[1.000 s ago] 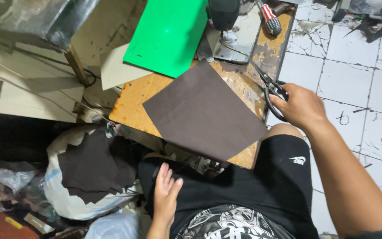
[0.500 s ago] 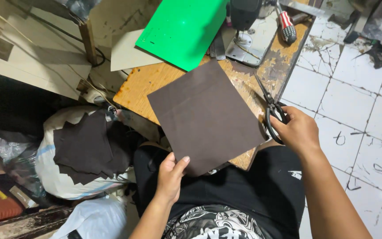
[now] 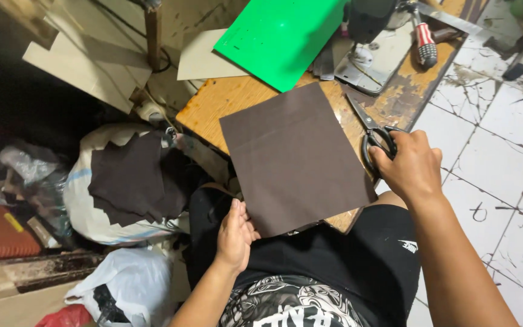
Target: Cutting pieces of leather using scissors and a green template on a workbench.
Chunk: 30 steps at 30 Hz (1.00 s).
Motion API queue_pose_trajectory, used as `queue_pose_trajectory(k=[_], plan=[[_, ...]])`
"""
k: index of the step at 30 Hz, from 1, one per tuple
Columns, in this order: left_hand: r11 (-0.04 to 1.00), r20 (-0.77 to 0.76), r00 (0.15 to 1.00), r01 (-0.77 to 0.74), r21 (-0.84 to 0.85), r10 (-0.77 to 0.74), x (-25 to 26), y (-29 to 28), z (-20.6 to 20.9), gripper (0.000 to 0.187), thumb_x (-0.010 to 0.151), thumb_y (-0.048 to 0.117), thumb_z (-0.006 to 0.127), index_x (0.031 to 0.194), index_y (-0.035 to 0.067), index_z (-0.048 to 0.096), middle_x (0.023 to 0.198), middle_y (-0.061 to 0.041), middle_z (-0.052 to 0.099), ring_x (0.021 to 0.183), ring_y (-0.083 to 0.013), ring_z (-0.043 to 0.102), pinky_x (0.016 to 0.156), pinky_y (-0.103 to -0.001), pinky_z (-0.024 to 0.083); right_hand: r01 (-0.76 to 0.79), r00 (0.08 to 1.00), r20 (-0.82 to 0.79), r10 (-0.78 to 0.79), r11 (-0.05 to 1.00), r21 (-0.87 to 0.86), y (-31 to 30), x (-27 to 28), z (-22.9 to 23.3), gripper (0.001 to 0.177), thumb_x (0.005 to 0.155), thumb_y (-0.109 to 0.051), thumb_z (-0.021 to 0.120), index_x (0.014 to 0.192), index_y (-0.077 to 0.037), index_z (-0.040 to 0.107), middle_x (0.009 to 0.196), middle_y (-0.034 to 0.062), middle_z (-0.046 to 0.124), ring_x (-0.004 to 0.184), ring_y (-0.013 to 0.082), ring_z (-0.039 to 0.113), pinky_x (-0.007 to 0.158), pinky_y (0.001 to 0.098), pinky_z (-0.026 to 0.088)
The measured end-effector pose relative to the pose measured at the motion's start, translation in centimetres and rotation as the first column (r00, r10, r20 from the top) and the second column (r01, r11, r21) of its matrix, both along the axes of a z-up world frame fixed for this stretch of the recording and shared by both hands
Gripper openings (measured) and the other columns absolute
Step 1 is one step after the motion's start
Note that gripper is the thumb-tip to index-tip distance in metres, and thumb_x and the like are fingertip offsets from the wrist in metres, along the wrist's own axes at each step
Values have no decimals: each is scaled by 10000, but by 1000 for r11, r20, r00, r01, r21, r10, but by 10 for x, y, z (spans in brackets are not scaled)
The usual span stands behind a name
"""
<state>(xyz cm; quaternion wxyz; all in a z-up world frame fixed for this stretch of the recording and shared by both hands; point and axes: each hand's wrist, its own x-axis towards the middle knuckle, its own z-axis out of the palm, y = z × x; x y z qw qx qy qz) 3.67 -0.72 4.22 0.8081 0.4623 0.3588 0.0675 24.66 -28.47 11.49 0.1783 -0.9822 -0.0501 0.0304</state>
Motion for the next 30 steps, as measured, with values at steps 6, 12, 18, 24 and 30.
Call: queue_pose_trajectory(k=[6, 12, 18, 24, 30], plan=[[961, 75, 982, 153, 228, -174, -7, -4, 15, 136, 955, 154, 673, 1037, 46, 685, 888, -86, 753, 735, -116, 660, 564, -244, 487, -45, 960, 277, 39, 999, 17, -13, -12, -15, 445, 948, -482, 706, 1251, -158, 742, 1114, 130, 646, 1095, 298, 609, 941, 525, 370], [983, 163, 977, 113, 142, -136, -10, -9, 26, 96, 944, 127, 688, 922, 43, 647, 935, -116, 755, 850, -168, 687, 754, -316, 570, -604, 785, 397, 476, 731, 317, 13, -78, 26, 595, 738, -473, 859, 1181, -107, 706, 1177, 123, 728, 1082, 312, 678, 968, 446, 487], [964, 300, 923, 194, 184, -243, -10, -28, 55, 326, 903, 132, 697, 1187, -28, 707, 1135, -170, 778, 990, -218, 709, 900, -371, 582, -792, 595, 386, 705, 595, 133, 47, -127, -9, 952, 662, -156, 777, 1551, -177, 438, 1592, 173, 428, 1460, 376, 431, 1196, 554, 250], [714, 231, 801, 311, 628, -552, -27, -22, 86, 410, 858, 316, 717, 1068, -33, 770, 1059, -128, 820, 975, -208, 738, 936, -365, 555, -770, 638, 630, 442, 386, 509, 40, -138, 36, 710, 1113, -550, 202, 1241, -10, 645, 1267, 182, 698, 1220, 358, 692, 1096, 527, 467], [664, 359, 603, 414, 622, -712, -12, -13, 29, 374, 795, 309, 706, 932, -28, 793, 1100, -236, 764, 1099, -370, 728, 982, -458, 535, -468, 878, 472, 72, 330, 820, -43, -173, 72, 438, 977, -354, 659, 1220, 10, 633, 1094, 171, 763, 977, 265, 761, 888, 347, 612]])
